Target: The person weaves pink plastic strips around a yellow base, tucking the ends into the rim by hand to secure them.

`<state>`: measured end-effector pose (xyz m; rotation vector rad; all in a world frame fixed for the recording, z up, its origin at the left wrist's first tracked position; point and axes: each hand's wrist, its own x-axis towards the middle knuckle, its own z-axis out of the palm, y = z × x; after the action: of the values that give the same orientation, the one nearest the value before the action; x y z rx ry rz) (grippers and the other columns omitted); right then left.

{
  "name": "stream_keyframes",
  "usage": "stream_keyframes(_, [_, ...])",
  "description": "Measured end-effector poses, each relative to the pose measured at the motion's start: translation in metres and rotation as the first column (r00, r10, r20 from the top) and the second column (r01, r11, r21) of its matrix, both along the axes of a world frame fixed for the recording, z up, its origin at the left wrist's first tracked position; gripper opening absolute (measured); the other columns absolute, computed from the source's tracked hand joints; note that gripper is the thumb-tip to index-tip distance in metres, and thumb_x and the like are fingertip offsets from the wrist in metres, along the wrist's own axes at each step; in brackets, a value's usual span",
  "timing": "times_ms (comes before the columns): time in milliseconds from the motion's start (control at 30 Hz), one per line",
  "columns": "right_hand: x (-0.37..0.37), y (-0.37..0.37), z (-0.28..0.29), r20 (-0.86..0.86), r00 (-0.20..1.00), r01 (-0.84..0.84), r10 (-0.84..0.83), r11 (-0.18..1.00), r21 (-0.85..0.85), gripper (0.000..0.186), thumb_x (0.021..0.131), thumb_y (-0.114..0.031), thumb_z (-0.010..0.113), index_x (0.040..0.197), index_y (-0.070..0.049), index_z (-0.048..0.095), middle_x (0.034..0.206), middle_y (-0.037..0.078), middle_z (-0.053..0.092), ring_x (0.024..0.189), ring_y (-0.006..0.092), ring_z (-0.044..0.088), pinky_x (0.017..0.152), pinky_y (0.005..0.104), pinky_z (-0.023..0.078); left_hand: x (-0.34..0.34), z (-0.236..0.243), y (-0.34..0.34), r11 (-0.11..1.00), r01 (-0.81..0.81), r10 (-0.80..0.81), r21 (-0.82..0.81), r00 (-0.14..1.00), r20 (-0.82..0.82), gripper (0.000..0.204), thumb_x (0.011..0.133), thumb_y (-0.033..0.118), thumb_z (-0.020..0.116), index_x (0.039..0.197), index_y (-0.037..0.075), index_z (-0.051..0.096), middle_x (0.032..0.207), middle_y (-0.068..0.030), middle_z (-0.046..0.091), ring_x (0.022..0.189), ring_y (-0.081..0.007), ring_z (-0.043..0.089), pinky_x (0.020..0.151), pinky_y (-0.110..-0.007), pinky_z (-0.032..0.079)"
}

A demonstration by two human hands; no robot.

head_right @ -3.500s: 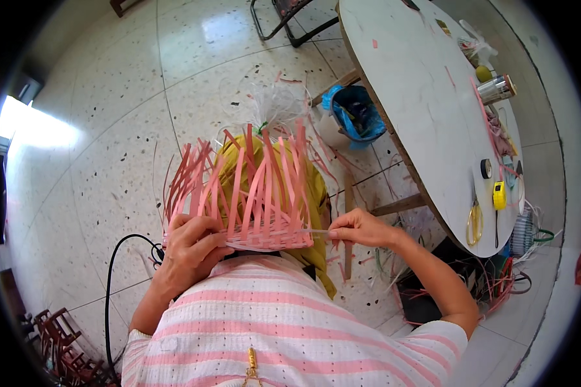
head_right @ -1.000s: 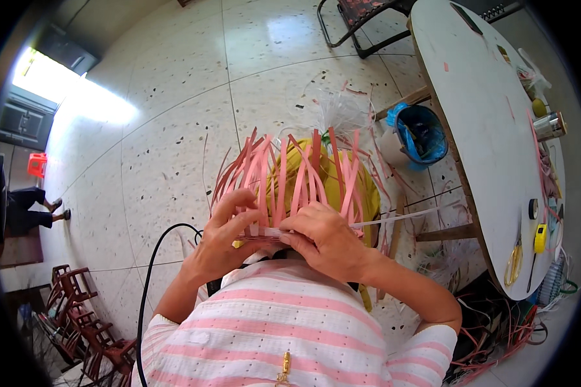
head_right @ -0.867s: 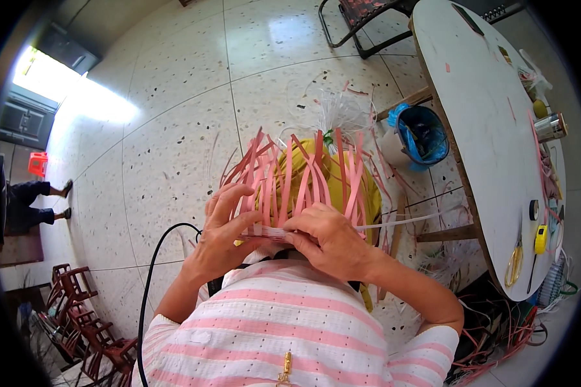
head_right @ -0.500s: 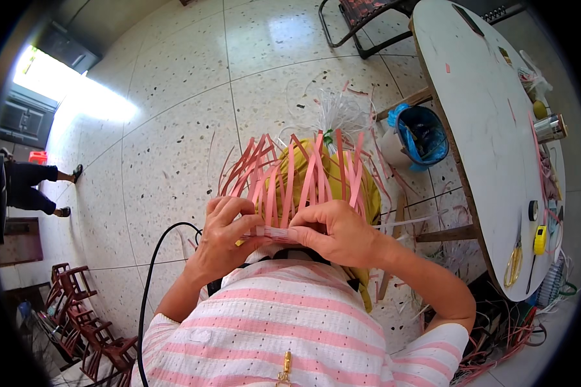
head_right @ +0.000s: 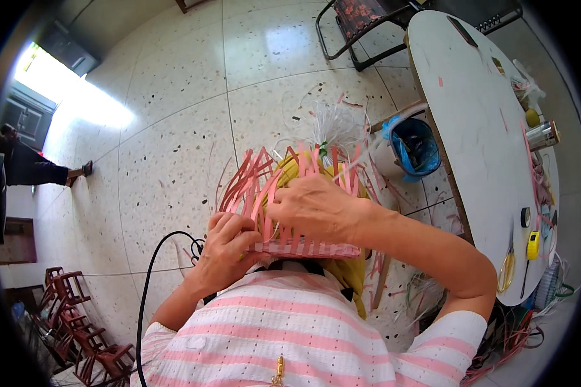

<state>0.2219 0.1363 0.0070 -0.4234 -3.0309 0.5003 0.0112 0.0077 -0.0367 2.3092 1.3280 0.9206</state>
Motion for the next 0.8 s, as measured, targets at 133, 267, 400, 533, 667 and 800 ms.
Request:
stream_keyframes(133, [-0.015, -0.011, 0.037, 0.19, 0.981, -0.039, 0.024, 0.997, 0.073, 0.008, 0.079, -0.007, 0.065, 0.077, -0.001, 0.07, 0.081, 0.019, 0.071, 0.077, 0.034, 0.072, 0.069, 0.0416, 0.056, -0.002, 0.001, 0.0, 1.0, 0.007, -0.008, -0.029, 1.0, -0.019, 0.037, 0.07, 0.014, 0.084, 0.1, 0.007, 0.065, 0.107, -0.0072, 0.06, 0.102, -0.0286, 0.058, 0.095, -0.043, 0.041])
stream_keyframes(267, [0.001, -0.004, 0.031, 0.3, 0.95, 0.161, -0.091, 0.963, -0.218, 0.012, 0.083, -0.009, 0.065, 0.076, -0.001, 0.07, 0.084, 0.021, 0.073, 0.072, 0.0281, 0.073, 0.066, 0.0406, 0.056, -0.002, 0.001, 0.002, 1.0, 0.002, -0.002, -0.029, 1.0, -0.016, 0.037, 0.07, 0.013, 0.084, 0.101, 0.007, 0.064, 0.107, -0.0076, 0.06, 0.103, -0.0293, 0.058, 0.094, -0.043, 0.042])
stream_keyframes(400, [0.041, 0.0, 0.004, 0.369, 0.902, 0.43, -0.225, 0.378, -0.82, 0.018, 0.095, -0.011, 0.062, 0.106, 0.001, 0.07, 0.084, 0.015, 0.074, 0.069, 0.0189, 0.072, 0.06, 0.0336, 0.055, -0.004, -0.003, 0.005, 0.999, 0.019, -0.019, -0.048, 1.0, 0.012, 0.037, 0.07, 0.012, 0.084, 0.1, 0.007, 0.064, 0.106, -0.0078, 0.059, 0.101, -0.0298, 0.059, 0.091, -0.042, 0.043])
stream_keyframes(533, [0.056, -0.022, 0.007, 0.516, 0.822, 0.513, -0.242, -0.082, -0.855, 0.036, 0.105, -0.011, 0.055, 0.139, 0.0, 0.054, 0.089, 0.013, 0.074, 0.068, 0.0131, 0.07, 0.054, 0.0238, 0.052, -0.008, -0.007, 0.005, 0.999, 0.005, -0.004, -0.051, 1.0, 0.013, 0.035, 0.07, 0.013, 0.084, 0.099, 0.007, 0.064, 0.104, -0.0072, 0.06, 0.1, -0.0286, 0.059, 0.09, -0.042, 0.044])
stream_keyframes(667, [0.087, -0.033, -0.008, 0.357, 0.887, 0.336, -0.293, -0.123, -0.934, 0.038, 0.107, -0.011, 0.053, 0.142, 0.001, 0.05, 0.091, 0.015, 0.074, 0.066, 0.0112, 0.069, 0.05, 0.0212, 0.048, -0.011, -0.008, 0.009, 1.0, 0.015, -0.015, 0.0, 1.0, 0.015, 0.035, 0.068, 0.014, 0.087, 0.097, 0.008, 0.068, 0.097, -0.0059, 0.062, 0.091, -0.0276, 0.061, 0.085, -0.041, 0.046])
stream_keyframes(800, [0.099, -0.036, -0.02, 0.363, 0.889, 0.276, -0.28, -0.306, -0.911, 0.042, 0.107, -0.013, 0.055, 0.146, 0.001, 0.047, 0.089, 0.015, 0.074, 0.056, 0.0072, 0.06, 0.046, 0.0207, 0.043, -0.01, -0.01, 0.009, 0.999, 0.035, -0.035, 0.021, 0.999, -0.017, 0.034, 0.068, 0.014, 0.086, 0.097, 0.008, 0.069, 0.101, -0.0061, 0.062, 0.092, -0.0268, 0.061, 0.086, -0.041, 0.045])
